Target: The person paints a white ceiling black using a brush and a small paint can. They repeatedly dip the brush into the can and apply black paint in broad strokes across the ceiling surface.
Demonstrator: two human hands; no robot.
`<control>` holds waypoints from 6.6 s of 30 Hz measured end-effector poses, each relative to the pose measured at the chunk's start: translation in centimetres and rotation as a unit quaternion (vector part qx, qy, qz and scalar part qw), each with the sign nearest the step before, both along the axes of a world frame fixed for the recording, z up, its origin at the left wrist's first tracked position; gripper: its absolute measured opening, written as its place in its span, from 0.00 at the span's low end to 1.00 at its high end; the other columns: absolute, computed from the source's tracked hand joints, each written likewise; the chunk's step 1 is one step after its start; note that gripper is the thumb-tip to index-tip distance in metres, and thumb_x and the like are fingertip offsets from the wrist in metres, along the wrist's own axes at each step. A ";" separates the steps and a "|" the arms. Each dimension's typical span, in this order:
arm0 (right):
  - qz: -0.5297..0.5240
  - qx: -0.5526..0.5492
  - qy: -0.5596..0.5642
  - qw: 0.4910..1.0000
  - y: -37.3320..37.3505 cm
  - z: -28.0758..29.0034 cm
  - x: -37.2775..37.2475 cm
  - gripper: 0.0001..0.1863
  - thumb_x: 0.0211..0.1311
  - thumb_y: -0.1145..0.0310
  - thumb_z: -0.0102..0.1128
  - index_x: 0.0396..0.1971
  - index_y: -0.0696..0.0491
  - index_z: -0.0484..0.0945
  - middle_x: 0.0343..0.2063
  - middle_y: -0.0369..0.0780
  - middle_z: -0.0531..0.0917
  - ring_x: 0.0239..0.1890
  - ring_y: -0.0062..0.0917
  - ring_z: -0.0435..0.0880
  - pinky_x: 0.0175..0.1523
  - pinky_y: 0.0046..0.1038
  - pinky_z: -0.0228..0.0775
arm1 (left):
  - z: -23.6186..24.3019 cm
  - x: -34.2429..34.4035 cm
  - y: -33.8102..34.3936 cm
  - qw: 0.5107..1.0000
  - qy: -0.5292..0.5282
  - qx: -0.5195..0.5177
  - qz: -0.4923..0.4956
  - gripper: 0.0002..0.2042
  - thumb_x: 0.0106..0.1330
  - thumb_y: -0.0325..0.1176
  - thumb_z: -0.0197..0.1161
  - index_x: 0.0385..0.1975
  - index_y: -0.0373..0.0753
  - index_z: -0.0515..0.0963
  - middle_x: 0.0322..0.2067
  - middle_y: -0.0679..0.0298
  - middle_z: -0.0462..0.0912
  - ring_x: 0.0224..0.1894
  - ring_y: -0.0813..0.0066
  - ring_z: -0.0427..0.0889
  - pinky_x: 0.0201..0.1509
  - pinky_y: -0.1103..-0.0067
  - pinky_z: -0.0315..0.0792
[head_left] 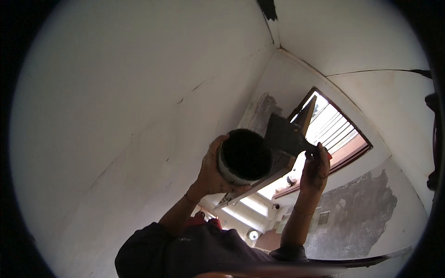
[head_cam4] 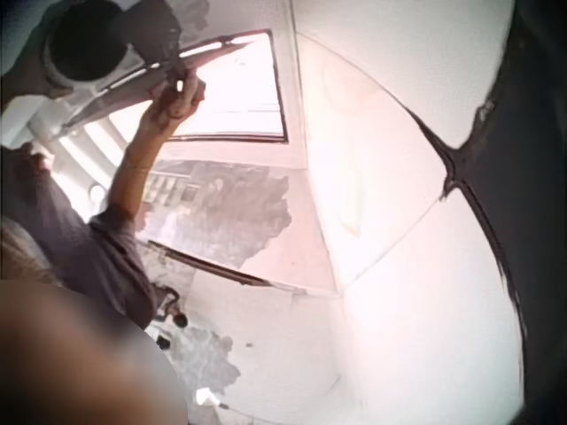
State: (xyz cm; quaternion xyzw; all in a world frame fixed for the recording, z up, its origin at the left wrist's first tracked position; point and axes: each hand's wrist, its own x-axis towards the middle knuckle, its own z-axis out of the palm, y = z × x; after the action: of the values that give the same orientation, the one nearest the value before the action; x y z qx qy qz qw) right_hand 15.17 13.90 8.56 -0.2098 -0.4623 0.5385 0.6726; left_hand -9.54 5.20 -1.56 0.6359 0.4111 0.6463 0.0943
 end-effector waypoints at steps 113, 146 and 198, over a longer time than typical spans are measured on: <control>-0.294 0.188 0.346 0.871 21.0 19.7 -4.6 0.08 0.62 0.79 0.56 0.35 0.56 0.66 0.29 0.40 0.76 0.32 0.27 0.80 0.48 0.27 0.79 | -2.0 -2.6 -1.4 0.988 -0.079 -0.065 -0.115 0.70 0.26 0.40 0.93 0.72 0.48 0.46 0.66 0.54 0.65 0.67 0.55 0.70 0.72 0.60 0.68; -0.326 0.198 0.300 0.874 23.1 13.3 -4.0 0.13 0.66 0.69 0.64 0.42 0.53 0.68 0.30 0.37 0.78 0.21 0.13 0.69 0.20 0.15 0.56 | -1.9 -4.0 -1.9 0.992 -0.058 -0.070 -0.093 0.70 0.24 0.40 0.92 0.71 0.47 0.45 0.65 0.53 0.66 0.67 0.56 0.71 0.71 0.60 0.68; -0.370 0.363 0.212 0.828 23.5 11.7 -4.9 0.11 0.72 0.65 0.54 0.41 0.57 0.66 0.28 0.48 0.86 0.28 0.30 0.87 0.37 0.29 0.84 | -1.6 -2.7 -0.7 0.989 -0.077 -0.045 -0.116 0.64 0.30 0.45 0.90 0.70 0.46 0.50 0.59 0.49 0.75 0.62 0.51 0.78 0.67 0.61 0.72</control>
State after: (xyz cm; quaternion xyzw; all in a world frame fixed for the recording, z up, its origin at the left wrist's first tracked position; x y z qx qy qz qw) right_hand 10.22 37.36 20.22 0.0138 -0.3584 0.0736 0.9306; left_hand -12.20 4.48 -3.13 0.6226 0.3546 0.6589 0.2292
